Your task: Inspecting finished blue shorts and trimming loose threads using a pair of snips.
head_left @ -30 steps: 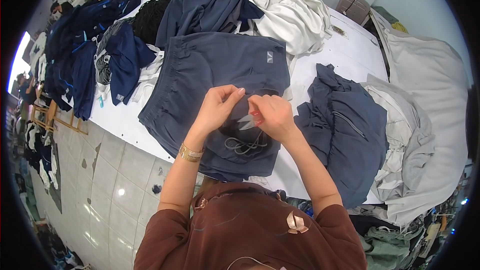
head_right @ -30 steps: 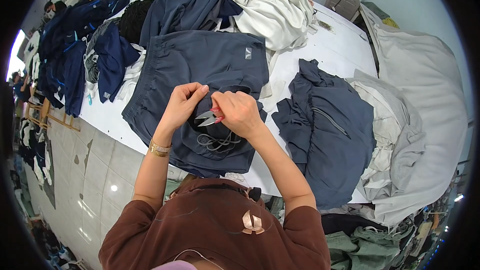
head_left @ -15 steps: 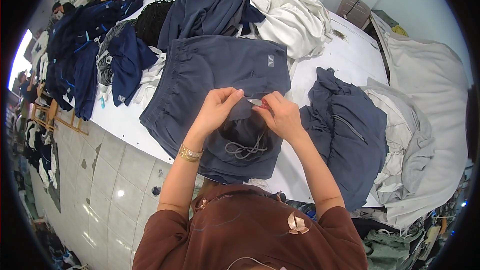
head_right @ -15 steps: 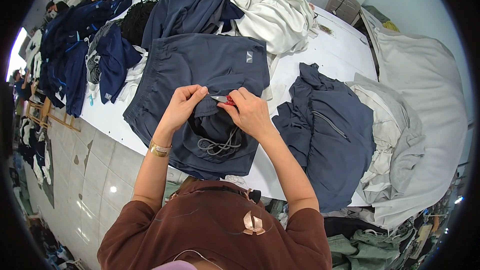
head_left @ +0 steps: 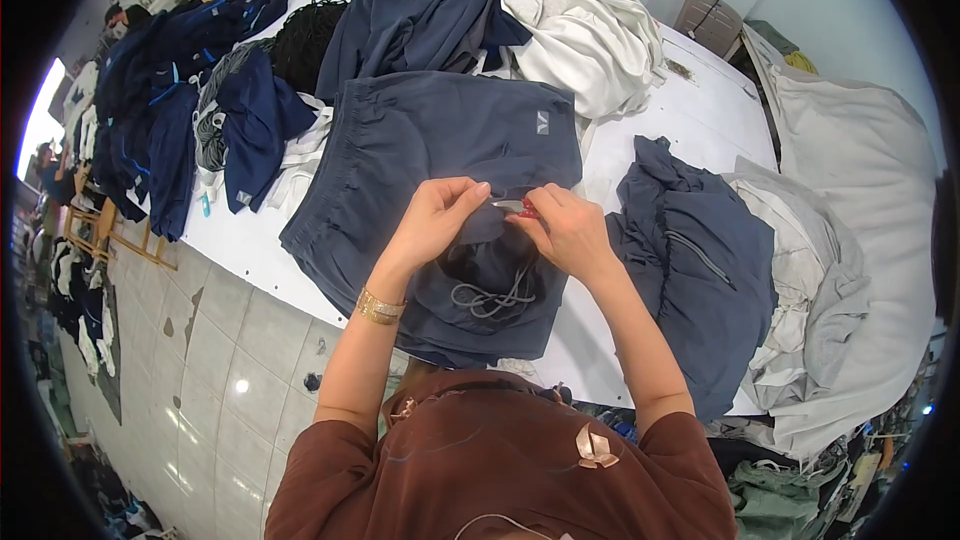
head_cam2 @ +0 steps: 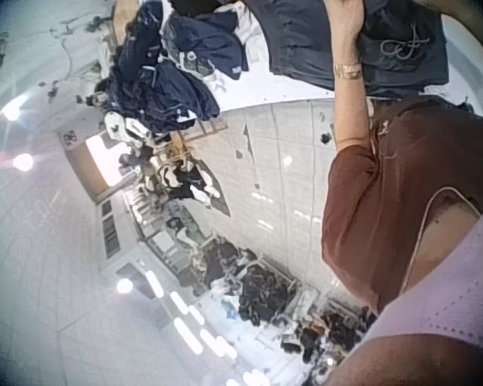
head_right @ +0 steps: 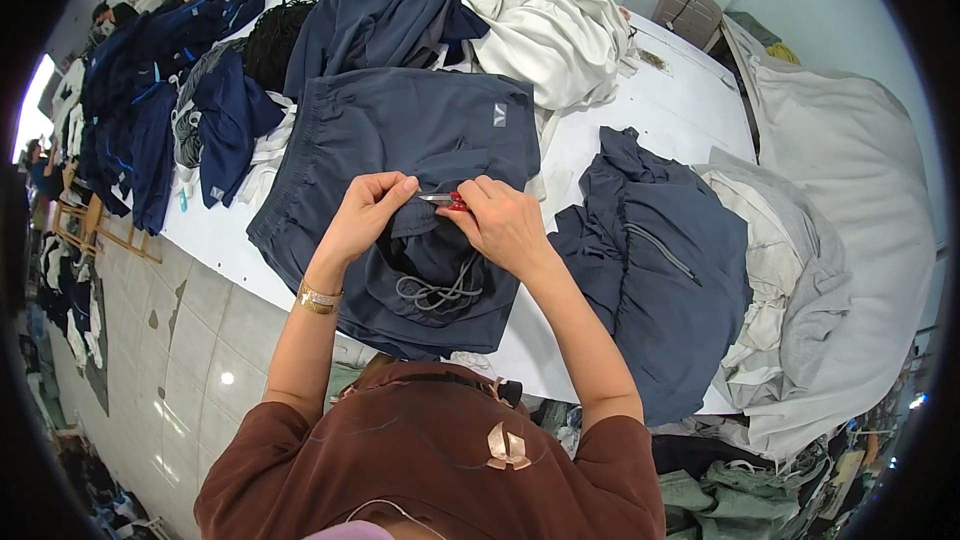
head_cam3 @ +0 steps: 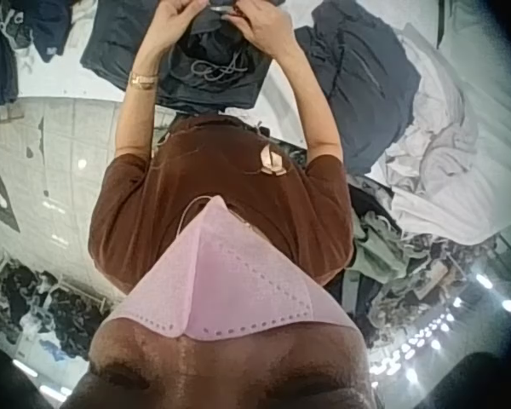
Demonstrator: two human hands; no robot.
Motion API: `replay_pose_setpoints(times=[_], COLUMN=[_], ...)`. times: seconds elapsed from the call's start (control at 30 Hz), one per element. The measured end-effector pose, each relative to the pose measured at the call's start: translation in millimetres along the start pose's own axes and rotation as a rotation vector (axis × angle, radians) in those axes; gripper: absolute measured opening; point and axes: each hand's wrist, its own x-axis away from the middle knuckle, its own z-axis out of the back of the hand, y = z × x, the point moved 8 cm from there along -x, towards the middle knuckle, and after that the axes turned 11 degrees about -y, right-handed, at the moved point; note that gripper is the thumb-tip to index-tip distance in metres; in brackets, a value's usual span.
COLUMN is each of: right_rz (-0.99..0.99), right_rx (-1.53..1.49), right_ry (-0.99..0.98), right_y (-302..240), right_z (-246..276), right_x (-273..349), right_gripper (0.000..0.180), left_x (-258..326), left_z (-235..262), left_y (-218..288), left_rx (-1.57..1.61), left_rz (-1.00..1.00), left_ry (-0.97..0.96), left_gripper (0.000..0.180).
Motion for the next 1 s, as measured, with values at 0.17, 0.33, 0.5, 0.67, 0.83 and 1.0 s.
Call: replay_pose_setpoints(times=[0.17, 0.33, 0.5, 0.67, 0.83, 1.0], right_rz=[-0.012, -0.002, -0.006, -0.009, 0.002, 0.013], right_rx=[-0.088, -0.101, -0.127, -0.088, -0.054, -0.072], right_ry=[-0.034, -0.130, -0.260, -0.300, -0.278, -0.247], right_y=[0.1, -3.5, -3.3, -6.4, -3.2, -5.5], right_z=[2.2, 0.7, -3.6, -1.8, 2.3, -1.0], right_x=[-0.8, -4.1, -6.4, -9.3, -10.8, -12.4], right_gripper=[0.030, 0.033, 0.035, 0.035, 0.035, 0.033], left_x=[0.4, 1.7, 4.4, 3.7, 1.3, 3.3], left_z=[1.2, -1.2, -2.4, -2.7, 0.7, 2.4], left_y=[-2.7, 9.8, 14.8, 17.1, 18.8, 17.1], left_rx=[0.043, 0.016, -0.006, -0.134, -0.199, -0.121], left_rz=[0.017, -0.048, -0.031, -0.037, -0.027, -0.084], left_ry=[0.008, 0.033, 0.015, 0.040, 0.056, 0.062], left_gripper=[0.029, 0.024, 0.019, 0.017, 0.015, 0.016])
